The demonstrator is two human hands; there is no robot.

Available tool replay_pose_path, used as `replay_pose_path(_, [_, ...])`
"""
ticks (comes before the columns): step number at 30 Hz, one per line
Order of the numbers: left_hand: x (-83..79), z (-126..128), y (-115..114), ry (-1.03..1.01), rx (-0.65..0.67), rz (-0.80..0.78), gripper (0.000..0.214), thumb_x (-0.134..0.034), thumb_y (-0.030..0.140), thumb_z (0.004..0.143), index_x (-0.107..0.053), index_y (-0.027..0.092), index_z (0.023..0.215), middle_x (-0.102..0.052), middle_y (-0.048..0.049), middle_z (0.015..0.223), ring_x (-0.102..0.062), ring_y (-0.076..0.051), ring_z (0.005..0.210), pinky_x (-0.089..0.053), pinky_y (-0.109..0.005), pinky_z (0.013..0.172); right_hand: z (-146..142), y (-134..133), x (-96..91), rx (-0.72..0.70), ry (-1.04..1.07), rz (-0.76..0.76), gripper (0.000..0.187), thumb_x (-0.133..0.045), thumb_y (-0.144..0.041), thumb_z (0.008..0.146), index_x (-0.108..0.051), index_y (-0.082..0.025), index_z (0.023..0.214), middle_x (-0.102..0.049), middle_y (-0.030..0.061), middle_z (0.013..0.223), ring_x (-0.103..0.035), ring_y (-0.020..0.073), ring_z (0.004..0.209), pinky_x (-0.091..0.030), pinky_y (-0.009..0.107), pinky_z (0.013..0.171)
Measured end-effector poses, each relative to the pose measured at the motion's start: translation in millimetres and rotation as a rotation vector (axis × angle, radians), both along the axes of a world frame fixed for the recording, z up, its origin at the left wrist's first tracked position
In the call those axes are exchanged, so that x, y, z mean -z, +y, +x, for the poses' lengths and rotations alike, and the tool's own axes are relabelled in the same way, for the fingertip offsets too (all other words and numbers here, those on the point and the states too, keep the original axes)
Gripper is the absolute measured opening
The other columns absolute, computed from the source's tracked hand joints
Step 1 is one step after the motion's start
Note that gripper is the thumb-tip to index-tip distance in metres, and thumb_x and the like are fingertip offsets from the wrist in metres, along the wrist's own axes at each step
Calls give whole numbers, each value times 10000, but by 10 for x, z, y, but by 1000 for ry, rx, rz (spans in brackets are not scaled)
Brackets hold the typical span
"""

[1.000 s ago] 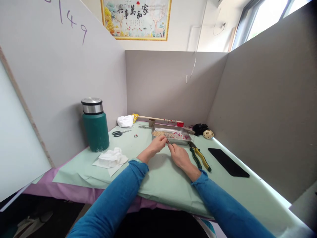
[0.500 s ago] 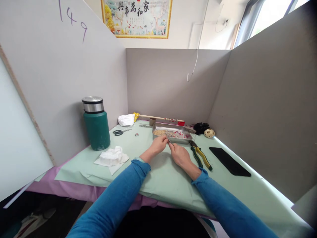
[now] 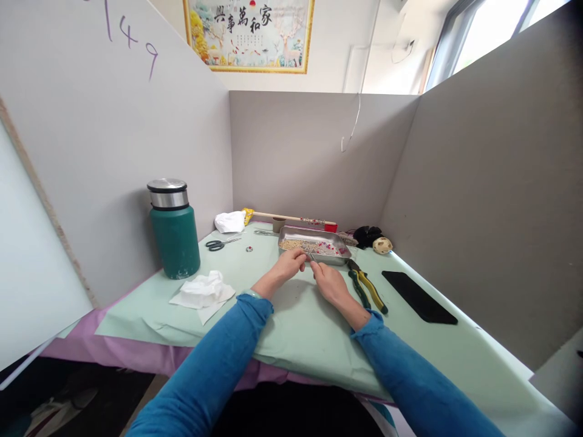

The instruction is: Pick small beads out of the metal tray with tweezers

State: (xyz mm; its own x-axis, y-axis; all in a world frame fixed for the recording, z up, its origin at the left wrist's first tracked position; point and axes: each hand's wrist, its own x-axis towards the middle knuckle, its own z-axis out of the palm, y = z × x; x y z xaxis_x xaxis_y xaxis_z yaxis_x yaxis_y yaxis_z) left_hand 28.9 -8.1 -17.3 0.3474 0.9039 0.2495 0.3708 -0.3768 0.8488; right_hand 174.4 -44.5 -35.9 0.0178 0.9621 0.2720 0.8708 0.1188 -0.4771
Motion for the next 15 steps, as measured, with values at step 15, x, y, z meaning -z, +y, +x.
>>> replay_pose_path(15, [-63,-25,-88,-146,93,-202,221,-447,329,814,-523,146,717,-358,54,549,-255,-49,447,-170,-211,413,9,-52,27,-86,10,33,473,-242,-461,948,-605,-180,834,-682,76,838,-600,184,777,-341,260,673])
